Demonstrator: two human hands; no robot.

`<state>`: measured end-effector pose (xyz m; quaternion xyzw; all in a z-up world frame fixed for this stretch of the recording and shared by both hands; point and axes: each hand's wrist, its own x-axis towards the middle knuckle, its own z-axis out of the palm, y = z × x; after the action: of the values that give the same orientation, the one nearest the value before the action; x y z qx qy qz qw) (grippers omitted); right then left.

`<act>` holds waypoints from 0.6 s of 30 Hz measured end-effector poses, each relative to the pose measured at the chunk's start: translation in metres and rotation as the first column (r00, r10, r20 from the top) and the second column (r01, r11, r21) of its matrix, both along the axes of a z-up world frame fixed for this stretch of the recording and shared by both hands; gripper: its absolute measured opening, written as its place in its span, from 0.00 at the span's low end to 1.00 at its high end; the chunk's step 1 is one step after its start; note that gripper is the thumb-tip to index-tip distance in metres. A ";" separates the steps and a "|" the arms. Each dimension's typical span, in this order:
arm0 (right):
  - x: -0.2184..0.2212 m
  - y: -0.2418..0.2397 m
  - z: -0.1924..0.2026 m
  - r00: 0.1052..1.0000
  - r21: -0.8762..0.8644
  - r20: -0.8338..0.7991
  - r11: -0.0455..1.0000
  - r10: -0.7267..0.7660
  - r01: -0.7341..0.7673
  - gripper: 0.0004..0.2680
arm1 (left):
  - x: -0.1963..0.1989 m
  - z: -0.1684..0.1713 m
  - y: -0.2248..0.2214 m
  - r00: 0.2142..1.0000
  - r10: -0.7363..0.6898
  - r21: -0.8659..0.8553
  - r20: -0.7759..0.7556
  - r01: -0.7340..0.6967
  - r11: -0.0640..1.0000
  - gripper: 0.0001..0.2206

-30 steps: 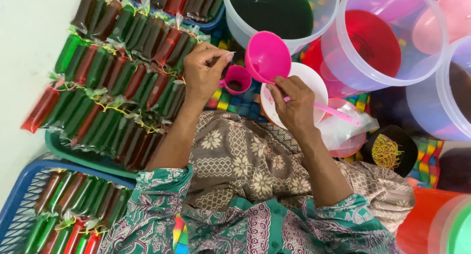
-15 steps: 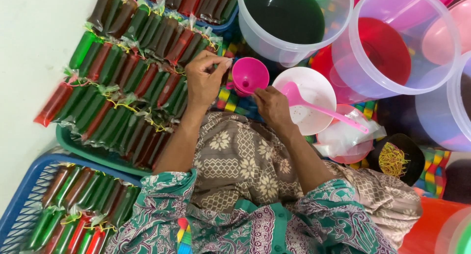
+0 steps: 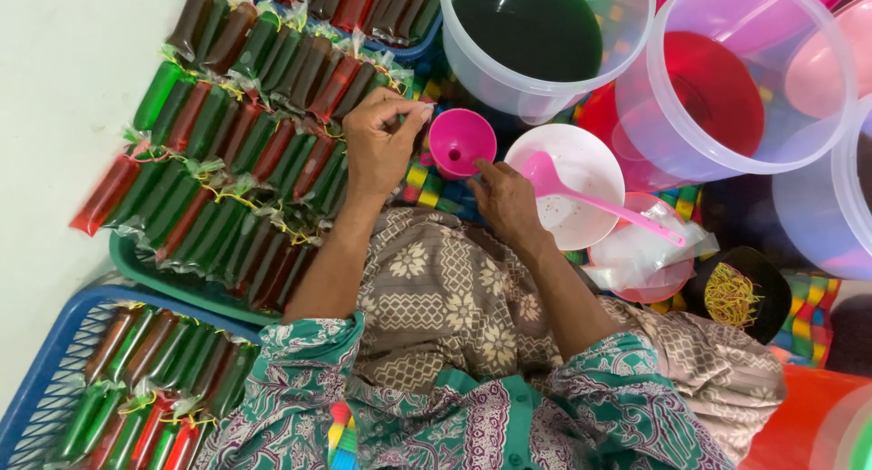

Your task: Filling small plastic tubes with colored liquid and tying them with rubber bands.

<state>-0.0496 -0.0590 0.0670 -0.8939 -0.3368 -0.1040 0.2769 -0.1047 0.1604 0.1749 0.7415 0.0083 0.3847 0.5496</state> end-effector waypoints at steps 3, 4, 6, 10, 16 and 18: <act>0.001 -0.003 0.001 1.000 -0.019 0.025 1.000 -0.007 0.007 0.11 | 0.003 0.010 -0.003 1.000 -0.009 -0.001 0.008 0.009 1.000 0.02; 0.001 -0.004 0.005 1.000 -0.018 0.014 1.000 -0.010 0.010 0.12 | 0.003 0.014 -0.004 1.000 -0.018 0.021 0.019 0.017 1.000 0.02; 0.001 -0.007 0.012 1.000 -0.014 0.002 1.000 -0.014 0.014 0.13 | 0.005 0.020 -0.007 0.999 -0.028 0.047 0.030 0.026 0.999 0.02; 0.003 -0.010 0.046 0.999 0.218 -0.006 0.975 0.039 -0.037 0.10 | 0.011 0.028 -0.015 0.996 -0.082 0.054 0.023 0.081 0.995 0.01; 0.014 -0.023 0.099 0.985 0.557 -0.115 0.830 0.126 -0.042 0.08 | 0.019 0.035 -0.048 0.982 -0.185 0.062 0.042 0.183 0.981 0.02; 0.016 -0.032 0.114 0.977 0.633 -0.141 0.773 0.161 -0.036 0.08 | 0.022 0.034 -0.061 0.976 -0.210 0.046 0.054 0.208 0.977 0.03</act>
<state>-0.0338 -0.0914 0.1809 -0.7374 -0.3020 -0.1111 0.5939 -0.0823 0.0991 0.2087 0.7376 -0.0935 0.3463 0.5721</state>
